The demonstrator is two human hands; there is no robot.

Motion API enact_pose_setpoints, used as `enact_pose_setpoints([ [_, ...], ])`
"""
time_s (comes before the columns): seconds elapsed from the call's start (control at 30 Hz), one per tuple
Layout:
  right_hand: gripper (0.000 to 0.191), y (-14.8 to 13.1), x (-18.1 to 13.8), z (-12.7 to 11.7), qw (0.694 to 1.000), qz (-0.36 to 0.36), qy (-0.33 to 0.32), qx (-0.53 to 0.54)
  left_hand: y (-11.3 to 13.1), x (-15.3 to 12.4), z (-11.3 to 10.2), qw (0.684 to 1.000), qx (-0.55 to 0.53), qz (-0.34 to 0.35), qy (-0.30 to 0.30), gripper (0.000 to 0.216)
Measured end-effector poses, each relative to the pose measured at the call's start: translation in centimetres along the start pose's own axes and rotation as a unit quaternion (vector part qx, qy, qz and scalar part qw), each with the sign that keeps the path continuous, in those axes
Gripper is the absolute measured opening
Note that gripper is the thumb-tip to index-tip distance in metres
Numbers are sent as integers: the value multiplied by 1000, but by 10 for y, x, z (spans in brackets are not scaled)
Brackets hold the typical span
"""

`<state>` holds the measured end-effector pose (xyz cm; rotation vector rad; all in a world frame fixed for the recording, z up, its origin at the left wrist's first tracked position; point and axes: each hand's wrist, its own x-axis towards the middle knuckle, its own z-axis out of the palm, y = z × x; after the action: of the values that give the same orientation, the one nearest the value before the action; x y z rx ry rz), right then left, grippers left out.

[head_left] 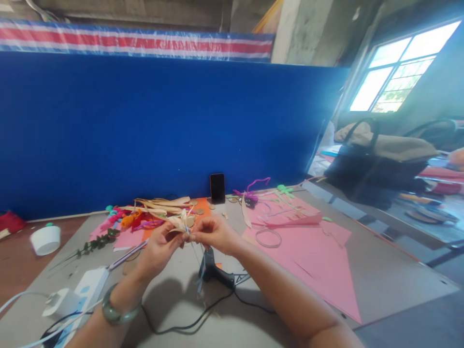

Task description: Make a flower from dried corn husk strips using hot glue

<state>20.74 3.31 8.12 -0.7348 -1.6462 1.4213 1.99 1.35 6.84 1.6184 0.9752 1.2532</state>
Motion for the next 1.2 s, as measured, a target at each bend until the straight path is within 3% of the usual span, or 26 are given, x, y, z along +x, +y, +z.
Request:
enact_pose_setpoints([
  [0.2,16,-11,-7,9,991,-42,64,-110,3,-2,11,998,10,8,68,18],
  [0.4,13,-10,-15,21,931,-157,122,-305,4,-6,24,987,5,13,161,19],
  [0.53,16,-4,-16,23,907,-203,119,-349,3,-8,27,982,4,31,186,17],
  [0.63,16,-6,-14,22,934,-180,101,-292,3,-7,25,987,-18,20,157,17],
  [0.8,18,-12,-10,18,995,-40,53,-75,2,0,14,993,-110,-7,46,18],
  [1.03,34,-6,-5,9,993,47,-41,96,-3,5,4,976,-196,-52,-81,30],
  [1.2,35,-8,-5,10,981,83,-74,162,-4,6,4,972,-225,-42,-61,32],
])
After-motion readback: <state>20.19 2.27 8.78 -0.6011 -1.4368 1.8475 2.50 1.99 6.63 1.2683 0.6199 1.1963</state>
